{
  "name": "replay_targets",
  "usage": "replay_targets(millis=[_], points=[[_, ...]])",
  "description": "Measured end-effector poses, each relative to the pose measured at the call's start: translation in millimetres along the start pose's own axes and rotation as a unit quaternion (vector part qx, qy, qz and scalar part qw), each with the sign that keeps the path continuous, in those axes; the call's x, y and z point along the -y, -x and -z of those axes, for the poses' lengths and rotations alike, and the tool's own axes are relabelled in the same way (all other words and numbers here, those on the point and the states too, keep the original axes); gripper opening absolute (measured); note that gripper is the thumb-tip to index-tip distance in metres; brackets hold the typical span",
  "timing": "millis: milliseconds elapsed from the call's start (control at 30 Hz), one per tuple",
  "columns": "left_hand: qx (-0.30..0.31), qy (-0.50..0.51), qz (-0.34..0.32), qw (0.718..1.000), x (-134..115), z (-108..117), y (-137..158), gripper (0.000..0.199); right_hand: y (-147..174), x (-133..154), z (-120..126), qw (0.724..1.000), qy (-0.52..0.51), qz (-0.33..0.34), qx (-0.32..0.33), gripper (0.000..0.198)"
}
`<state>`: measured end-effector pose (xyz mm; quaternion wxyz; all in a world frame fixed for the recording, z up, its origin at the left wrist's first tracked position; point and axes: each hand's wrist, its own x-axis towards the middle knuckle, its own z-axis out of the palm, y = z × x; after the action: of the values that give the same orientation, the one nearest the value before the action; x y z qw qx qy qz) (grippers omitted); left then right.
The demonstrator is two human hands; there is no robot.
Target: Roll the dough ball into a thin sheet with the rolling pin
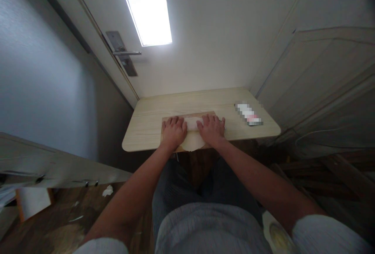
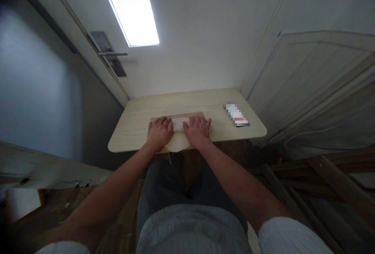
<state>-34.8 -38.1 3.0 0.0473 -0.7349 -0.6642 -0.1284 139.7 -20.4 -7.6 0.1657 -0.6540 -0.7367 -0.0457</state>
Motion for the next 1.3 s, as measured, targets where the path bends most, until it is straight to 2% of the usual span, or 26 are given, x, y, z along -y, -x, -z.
replay_targets(millis=[400, 700, 967, 1300], points=[[0.000, -0.017, -0.002, 1.000, 2, -3, -11, 0.045, -14, -3, -7, 1.000, -0.005, 0.003, 0.000, 0.051], [0.026, -0.018, 0.016, 0.999, 2, -2, -25, 0.044, -26, -4, -11, 1.000, -0.005, 0.002, -0.003, 0.053], [0.029, -0.016, 0.021, 0.999, 2, -3, -35, 0.048, -38, -4, -8, 0.999, -0.018, -0.011, 0.043, 0.057], [0.061, -0.004, 0.035, 0.998, 4, -4, -48, 0.049, -56, -6, -11, 0.997, -0.027, -0.015, 0.069, 0.059]])
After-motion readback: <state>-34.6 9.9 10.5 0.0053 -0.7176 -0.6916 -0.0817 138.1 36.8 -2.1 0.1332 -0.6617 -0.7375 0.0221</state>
